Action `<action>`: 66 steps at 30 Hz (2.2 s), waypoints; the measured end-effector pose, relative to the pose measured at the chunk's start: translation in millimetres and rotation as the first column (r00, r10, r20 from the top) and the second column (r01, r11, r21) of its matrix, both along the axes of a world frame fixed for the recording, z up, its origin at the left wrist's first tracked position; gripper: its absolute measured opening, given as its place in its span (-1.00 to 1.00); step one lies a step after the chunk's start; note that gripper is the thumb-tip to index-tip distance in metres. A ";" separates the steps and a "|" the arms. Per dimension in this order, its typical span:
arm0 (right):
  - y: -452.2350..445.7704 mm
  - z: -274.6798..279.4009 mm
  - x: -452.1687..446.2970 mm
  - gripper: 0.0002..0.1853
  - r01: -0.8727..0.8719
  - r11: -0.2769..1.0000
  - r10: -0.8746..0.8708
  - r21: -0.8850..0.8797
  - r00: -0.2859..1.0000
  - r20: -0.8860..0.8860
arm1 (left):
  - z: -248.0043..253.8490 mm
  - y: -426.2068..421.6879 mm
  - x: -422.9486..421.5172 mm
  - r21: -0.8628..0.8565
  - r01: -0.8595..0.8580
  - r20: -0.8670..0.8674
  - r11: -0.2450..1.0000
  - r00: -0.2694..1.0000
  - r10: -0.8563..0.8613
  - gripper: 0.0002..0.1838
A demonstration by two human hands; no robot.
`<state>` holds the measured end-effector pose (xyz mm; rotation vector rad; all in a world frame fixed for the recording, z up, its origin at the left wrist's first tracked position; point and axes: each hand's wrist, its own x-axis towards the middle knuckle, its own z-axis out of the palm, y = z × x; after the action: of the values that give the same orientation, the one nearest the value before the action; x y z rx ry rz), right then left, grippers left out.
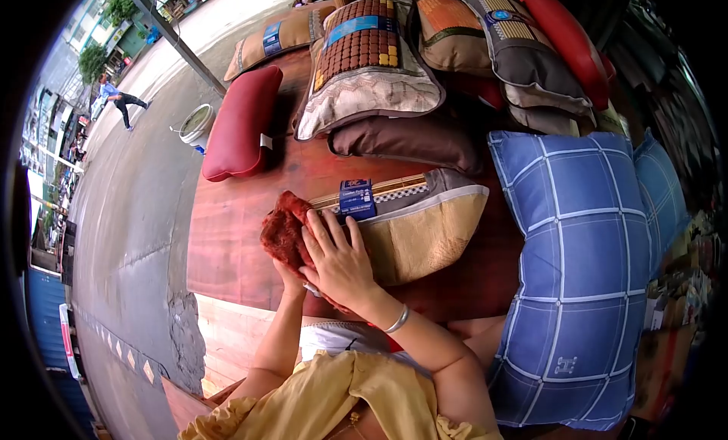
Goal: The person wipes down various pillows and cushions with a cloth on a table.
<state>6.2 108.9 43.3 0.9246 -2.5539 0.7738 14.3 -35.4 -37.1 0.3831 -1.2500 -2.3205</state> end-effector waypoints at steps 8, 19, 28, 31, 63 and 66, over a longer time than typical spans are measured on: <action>112.9 19.0 -39.7 -0.63 0.367 0.920 -0.359 0.138 0.930 -0.081 | 15.0 -9.7 1.7 -0.939 -0.126 -0.101 0.320 0.990 0.093 -0.76; 74.3 10.2 -28.4 -0.32 0.358 0.931 -0.358 0.073 0.934 -0.024 | 16.0 -8.6 2.0 -0.940 -0.129 -0.097 0.317 0.989 0.113 -0.78; 26.8 6.7 -17.6 -0.34 0.044 0.997 -0.037 -0.059 0.994 0.101 | 11.1 -12.7 6.2 -0.926 -0.114 -0.084 0.359 0.992 0.097 -0.79; 81.0 24.0 -28.6 -0.43 0.230 0.973 -0.229 0.000 0.970 0.079 | 15.7 -9.1 3.0 -0.935 -0.122 -0.094 0.332 0.991 0.099 -0.74; 177.5 19.7 -37.7 -0.53 0.597 0.800 -0.600 -0.063 0.793 -0.107 | 15.7 -7.0 1.4 -0.937 -0.134 -0.102 0.323 0.988 0.112 -0.77; 163.5 13.4 -32.3 -0.55 0.634 0.769 -0.638 -0.078 0.758 -0.138 | 13.9 -6.9 1.3 -0.934 -0.135 -0.100 0.331 0.988 0.120 -0.78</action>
<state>-26.1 272.5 56.7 0.0505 -2.4531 0.4922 15.6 -42.2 -23.1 0.0220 -2.1960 -1.0697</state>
